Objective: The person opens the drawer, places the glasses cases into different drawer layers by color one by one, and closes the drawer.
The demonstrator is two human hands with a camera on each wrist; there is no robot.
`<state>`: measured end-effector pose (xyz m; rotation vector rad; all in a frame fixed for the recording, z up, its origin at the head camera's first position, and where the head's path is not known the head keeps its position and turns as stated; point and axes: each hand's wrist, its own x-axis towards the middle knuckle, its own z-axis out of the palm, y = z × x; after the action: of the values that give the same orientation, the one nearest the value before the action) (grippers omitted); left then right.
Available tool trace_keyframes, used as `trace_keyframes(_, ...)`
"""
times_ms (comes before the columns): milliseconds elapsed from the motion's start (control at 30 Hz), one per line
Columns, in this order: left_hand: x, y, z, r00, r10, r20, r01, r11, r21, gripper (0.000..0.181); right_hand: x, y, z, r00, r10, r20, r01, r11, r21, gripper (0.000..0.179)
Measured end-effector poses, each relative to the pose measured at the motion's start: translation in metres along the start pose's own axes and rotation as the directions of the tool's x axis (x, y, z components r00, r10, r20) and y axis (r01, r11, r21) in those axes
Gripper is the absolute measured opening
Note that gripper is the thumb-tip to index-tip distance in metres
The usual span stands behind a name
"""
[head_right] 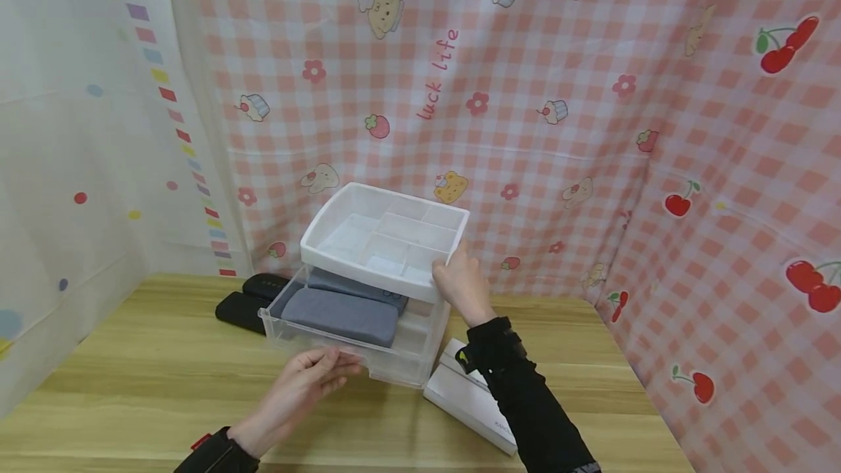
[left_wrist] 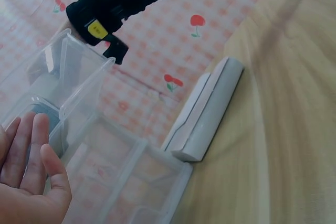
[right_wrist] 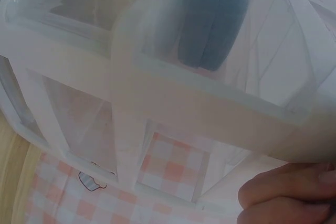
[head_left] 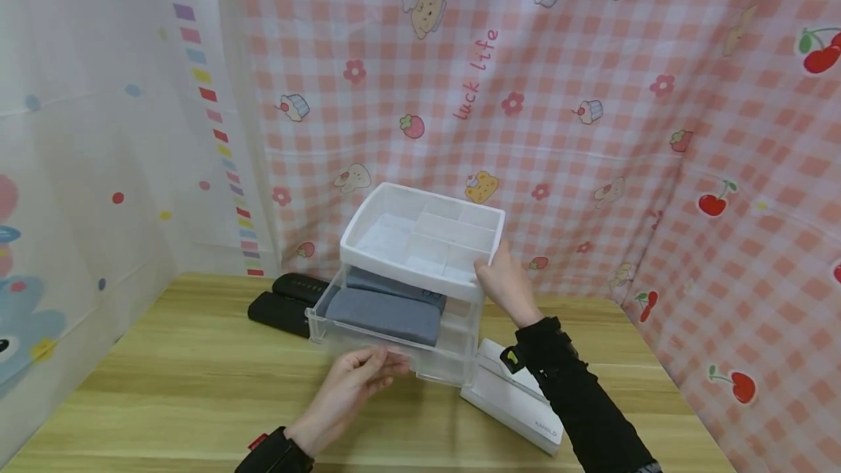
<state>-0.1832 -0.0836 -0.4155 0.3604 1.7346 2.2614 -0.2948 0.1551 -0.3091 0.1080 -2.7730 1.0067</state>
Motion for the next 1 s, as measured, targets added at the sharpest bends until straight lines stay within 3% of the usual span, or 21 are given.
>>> trace_keyframes(200,0.019,-0.002,-0.005,0.999,0.047,-0.009,-0.047,0.999,0.001,0.027,-0.001,0.000,0.000,1.000,-0.009,-0.005,0.009,1.000,-0.003,0.055)
trace_keyframes(467,0.048,-0.005,-0.008,0.989,0.111,-0.096,-0.111,0.994,0.001,0.021,-0.001,0.000,-0.001,1.000,-0.005,-0.006,0.005,1.000,-0.013,0.054)
trace_keyframes(767,0.074,-0.003,-0.005,0.981,0.094,-0.167,-0.092,0.996,0.018,0.030,-0.001,0.002,-0.001,1.000,-0.014,-0.016,0.014,1.000,-0.006,0.056)
trace_keyframes(1000,0.086,0.001,0.000,0.964,0.079,-0.255,-0.081,0.997,0.002,0.033,0.000,0.001,0.000,1.000,-0.012,-0.021,0.011,1.000,-0.006,0.054)
